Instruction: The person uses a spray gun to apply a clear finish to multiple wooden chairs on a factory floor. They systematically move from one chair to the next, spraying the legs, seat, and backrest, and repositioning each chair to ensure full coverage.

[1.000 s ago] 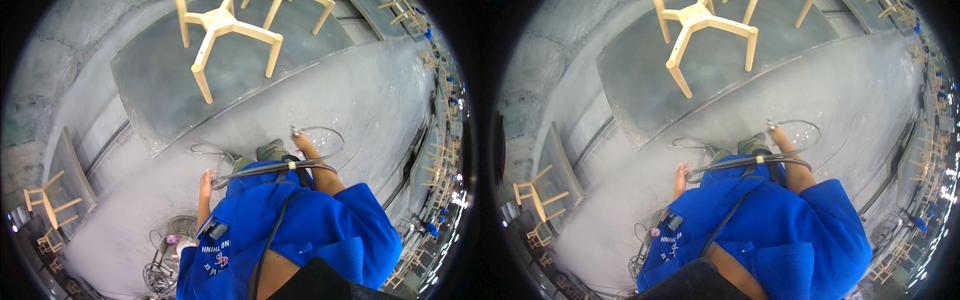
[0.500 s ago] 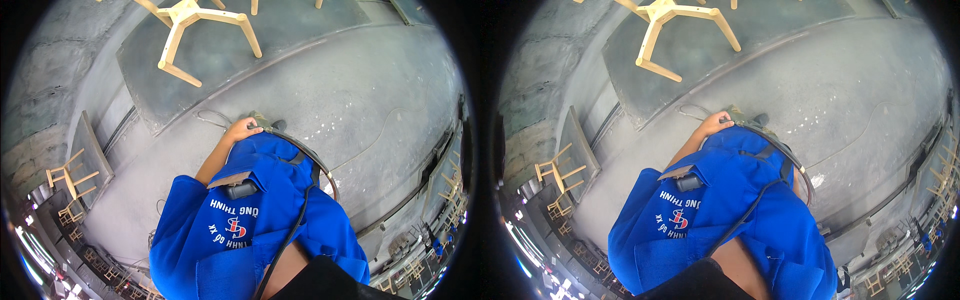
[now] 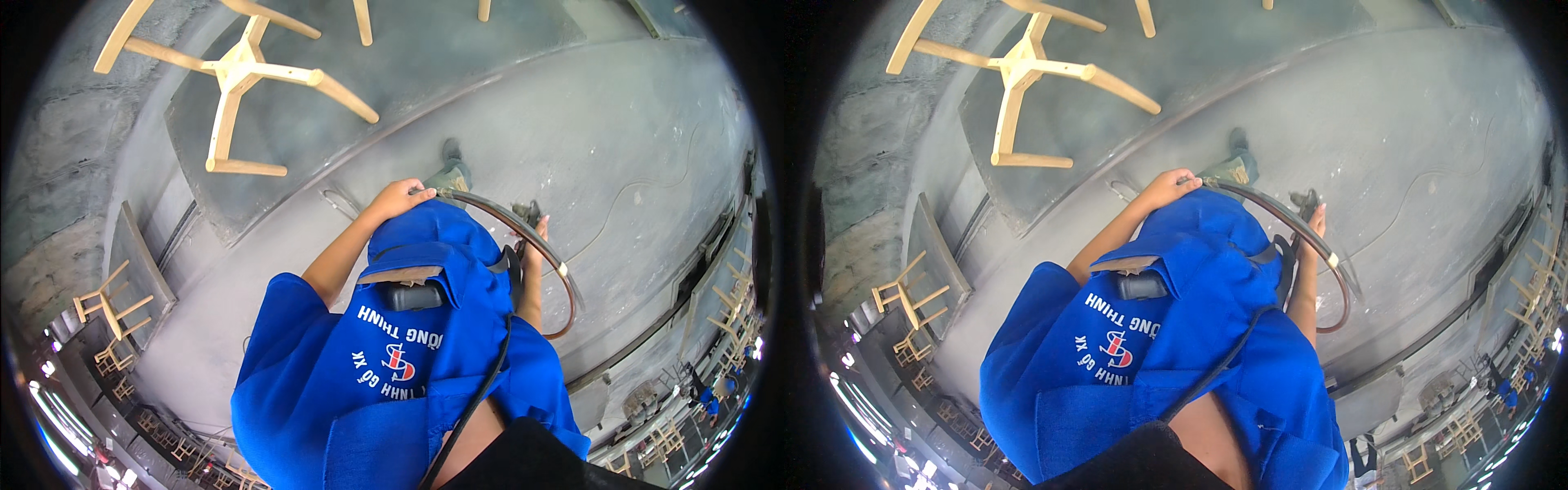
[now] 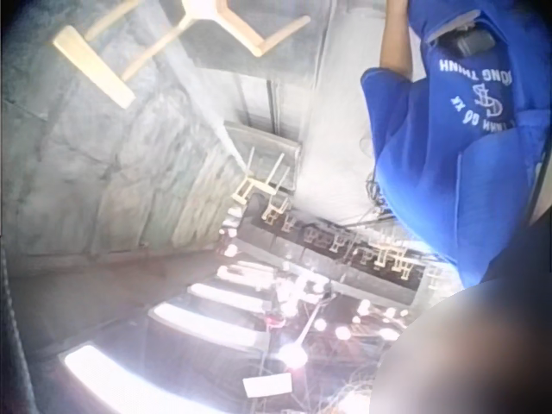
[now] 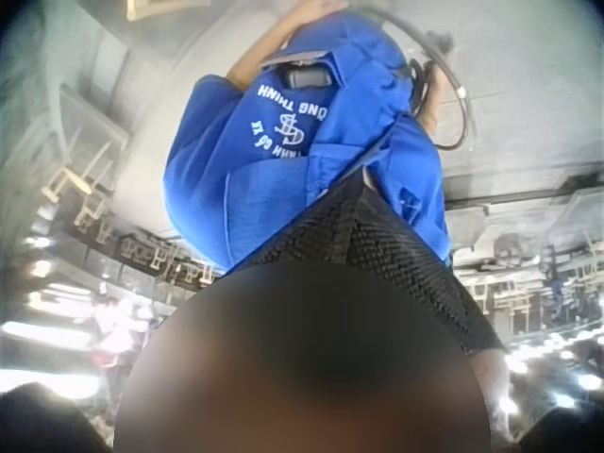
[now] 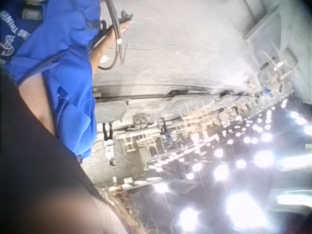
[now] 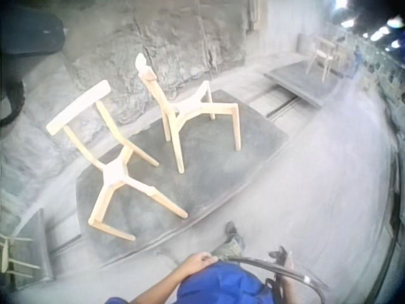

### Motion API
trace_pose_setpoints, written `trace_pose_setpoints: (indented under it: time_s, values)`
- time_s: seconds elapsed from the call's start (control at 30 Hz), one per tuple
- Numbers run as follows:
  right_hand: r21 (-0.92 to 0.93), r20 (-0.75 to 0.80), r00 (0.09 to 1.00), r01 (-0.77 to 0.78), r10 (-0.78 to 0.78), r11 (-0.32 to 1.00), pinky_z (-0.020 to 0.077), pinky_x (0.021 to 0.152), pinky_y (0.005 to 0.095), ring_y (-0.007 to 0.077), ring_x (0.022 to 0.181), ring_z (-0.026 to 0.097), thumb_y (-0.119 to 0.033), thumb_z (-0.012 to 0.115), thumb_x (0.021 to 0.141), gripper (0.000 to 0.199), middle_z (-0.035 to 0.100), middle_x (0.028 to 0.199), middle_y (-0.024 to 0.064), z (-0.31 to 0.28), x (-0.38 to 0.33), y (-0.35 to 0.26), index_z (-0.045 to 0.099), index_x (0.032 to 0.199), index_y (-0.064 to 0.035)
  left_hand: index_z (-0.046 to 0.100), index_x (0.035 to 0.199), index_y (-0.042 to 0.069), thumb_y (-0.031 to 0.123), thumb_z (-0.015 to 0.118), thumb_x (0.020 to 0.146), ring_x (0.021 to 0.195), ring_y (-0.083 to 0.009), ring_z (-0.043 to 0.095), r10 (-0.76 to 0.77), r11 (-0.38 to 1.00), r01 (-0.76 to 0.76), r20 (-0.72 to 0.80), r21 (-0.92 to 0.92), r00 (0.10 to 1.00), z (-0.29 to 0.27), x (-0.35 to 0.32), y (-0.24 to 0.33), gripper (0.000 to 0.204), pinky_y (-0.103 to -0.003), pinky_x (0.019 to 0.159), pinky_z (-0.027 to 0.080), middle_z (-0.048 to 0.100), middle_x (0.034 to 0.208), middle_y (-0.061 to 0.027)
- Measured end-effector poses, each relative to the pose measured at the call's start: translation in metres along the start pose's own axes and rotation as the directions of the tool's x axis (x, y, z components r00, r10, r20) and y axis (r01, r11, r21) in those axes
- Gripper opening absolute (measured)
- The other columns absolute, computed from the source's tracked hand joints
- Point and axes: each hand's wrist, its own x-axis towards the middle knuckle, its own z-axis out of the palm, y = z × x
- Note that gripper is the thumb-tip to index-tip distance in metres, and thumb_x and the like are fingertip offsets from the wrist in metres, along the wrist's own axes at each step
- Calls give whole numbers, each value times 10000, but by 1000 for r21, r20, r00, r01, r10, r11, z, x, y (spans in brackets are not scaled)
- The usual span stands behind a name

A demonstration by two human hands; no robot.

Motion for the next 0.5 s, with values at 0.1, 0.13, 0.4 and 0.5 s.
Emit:
trace_pose_setpoints:
  time_s: [0.1,0.13,0.4,0.5]
  values:
    - [184,230,972,-3,-40,983,477,454,254,150,617,632,-678,241,1030,749,644,760,78,21,45,-116,589,1199,-37,677,1124,63,594,653,914,950,-347,693,70,996,-75,76,57,995,-19,40,58,572,-439,835,525,720,987,-208]
    - [253,219,976,-56,-1,966,445,440,252,156,595,599,-683,202,1027,753,613,741,72,35,59,-147,566,1277,-74,678,1133,59,640,638,895,955,-364,691,67,996,-72,89,57,994,-25,50,77,629,-441,838,527,716,991,-226]
    - [31,456,886,-107,81,994,366,335,281,145,406,512,-628,406,1019,597,606,651,54,120,174,-258,612,1024,-67,685,1125,52,591,578,960,929,-339,694,60,996,-66,-100,-63,993,-52,119,140,574,-424,825,520,716,968,-214]
    - [-230,402,910,-12,106,973,420,384,276,138,471,554,-567,460,1030,544,623,684,55,113,202,-267,618,1035,-46,688,1116,40,577,566,975,954,-309,688,39,997,-50,-167,-61,985,-55,132,138,568,-401,854,514,716,987,-197]
